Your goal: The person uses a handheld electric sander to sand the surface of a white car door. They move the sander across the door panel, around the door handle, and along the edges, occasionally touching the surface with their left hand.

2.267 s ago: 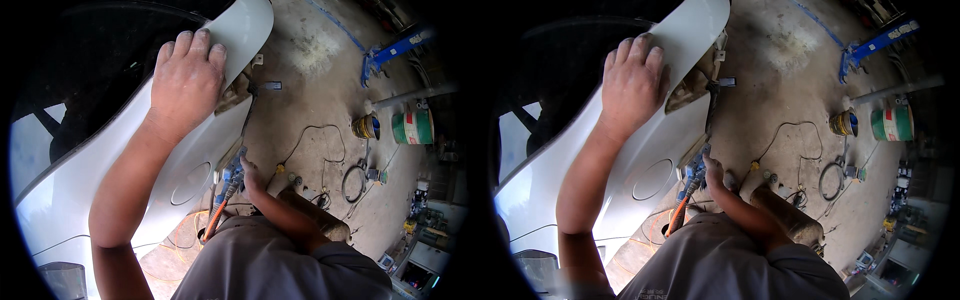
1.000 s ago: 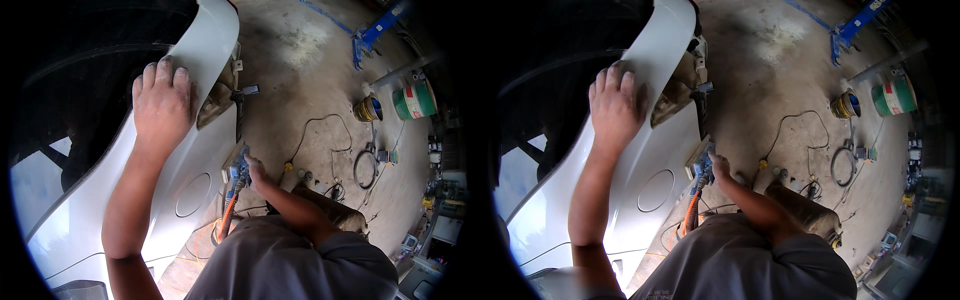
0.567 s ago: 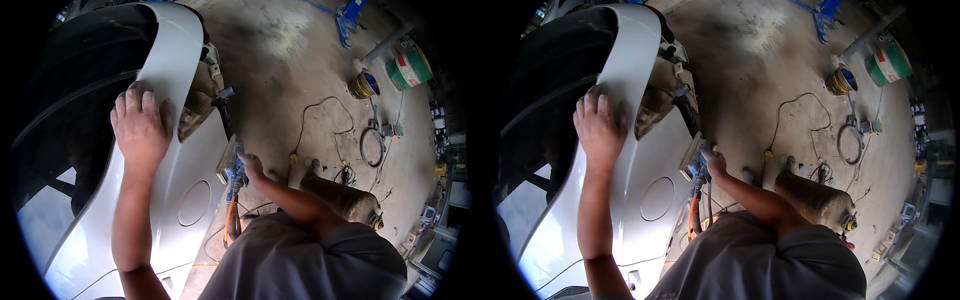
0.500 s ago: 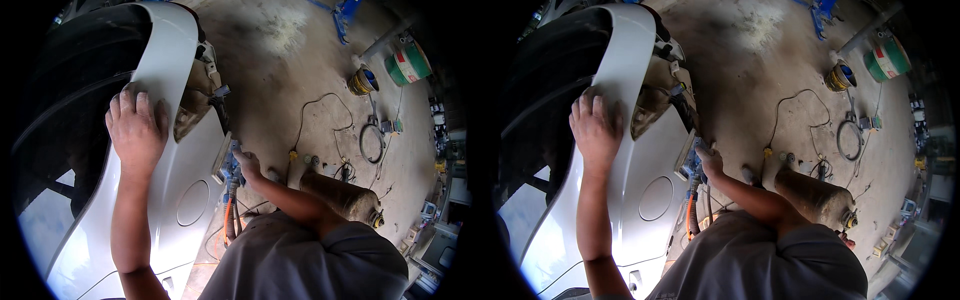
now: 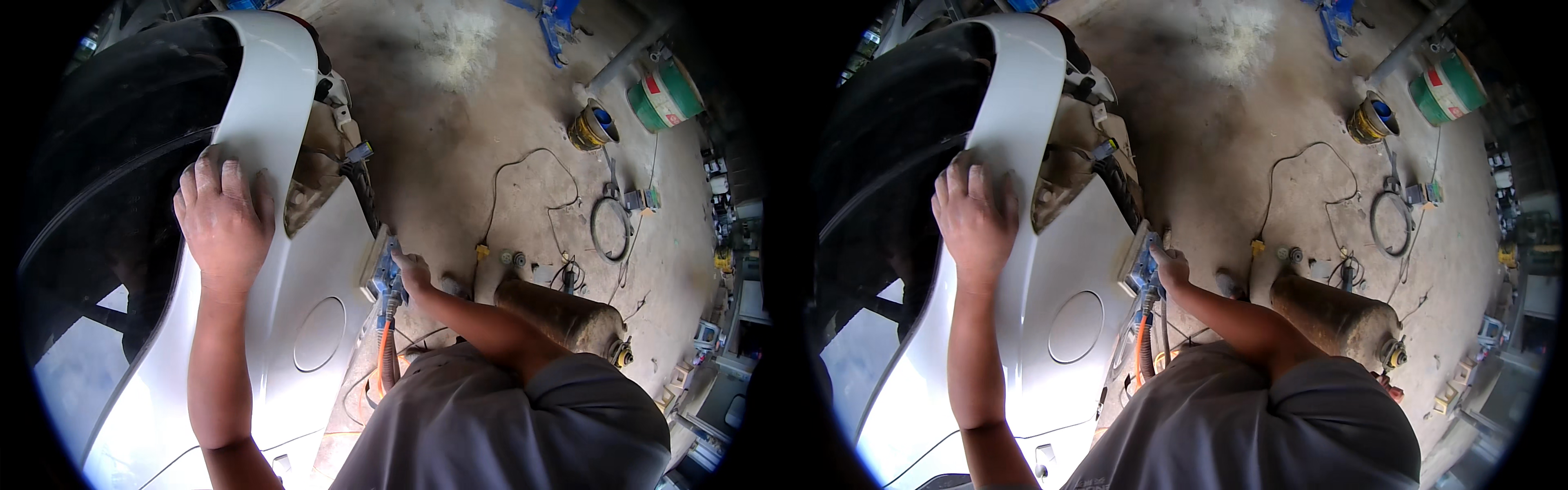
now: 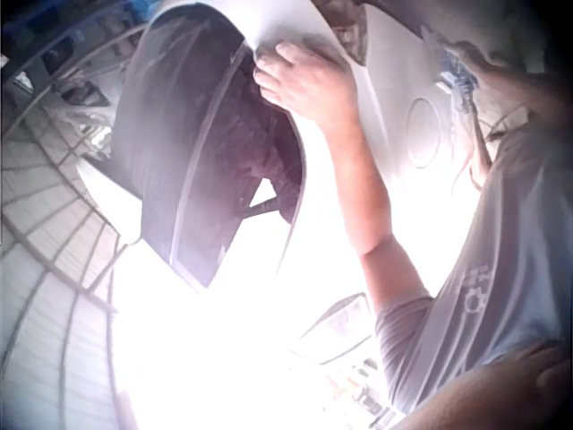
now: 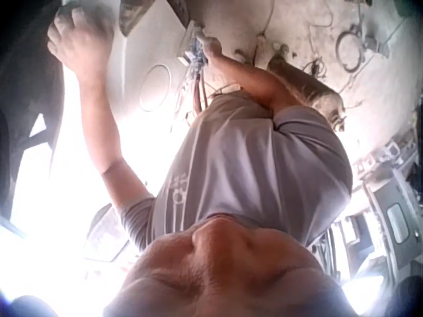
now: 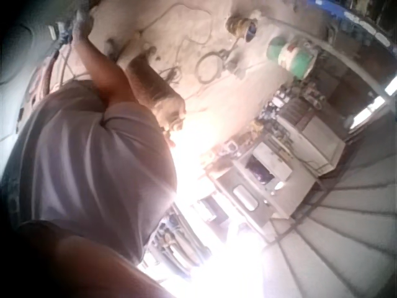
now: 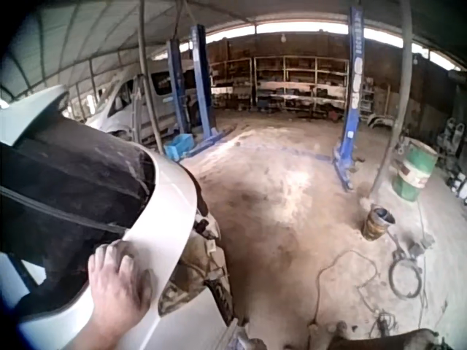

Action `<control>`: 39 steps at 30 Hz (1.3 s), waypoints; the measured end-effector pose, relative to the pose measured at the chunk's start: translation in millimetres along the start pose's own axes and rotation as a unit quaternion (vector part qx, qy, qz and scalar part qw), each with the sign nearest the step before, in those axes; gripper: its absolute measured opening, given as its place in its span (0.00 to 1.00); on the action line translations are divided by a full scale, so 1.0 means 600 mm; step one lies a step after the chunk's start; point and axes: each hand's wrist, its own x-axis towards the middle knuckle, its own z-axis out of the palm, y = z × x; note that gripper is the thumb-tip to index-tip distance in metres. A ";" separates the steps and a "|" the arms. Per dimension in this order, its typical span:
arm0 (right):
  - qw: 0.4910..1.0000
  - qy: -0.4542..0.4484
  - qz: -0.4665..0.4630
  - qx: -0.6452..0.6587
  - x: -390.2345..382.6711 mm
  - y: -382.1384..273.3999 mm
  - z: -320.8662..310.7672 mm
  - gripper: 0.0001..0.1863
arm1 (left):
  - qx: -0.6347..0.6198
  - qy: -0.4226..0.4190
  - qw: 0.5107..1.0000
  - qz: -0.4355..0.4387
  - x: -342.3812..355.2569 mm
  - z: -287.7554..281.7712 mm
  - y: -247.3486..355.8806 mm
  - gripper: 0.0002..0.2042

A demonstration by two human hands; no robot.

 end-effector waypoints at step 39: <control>0.989 -0.056 -0.137 -0.016 -0.130 0.007 0.036 0.27 | -0.004 -0.006 1.000 -0.007 -0.015 0.000 -0.006 0.19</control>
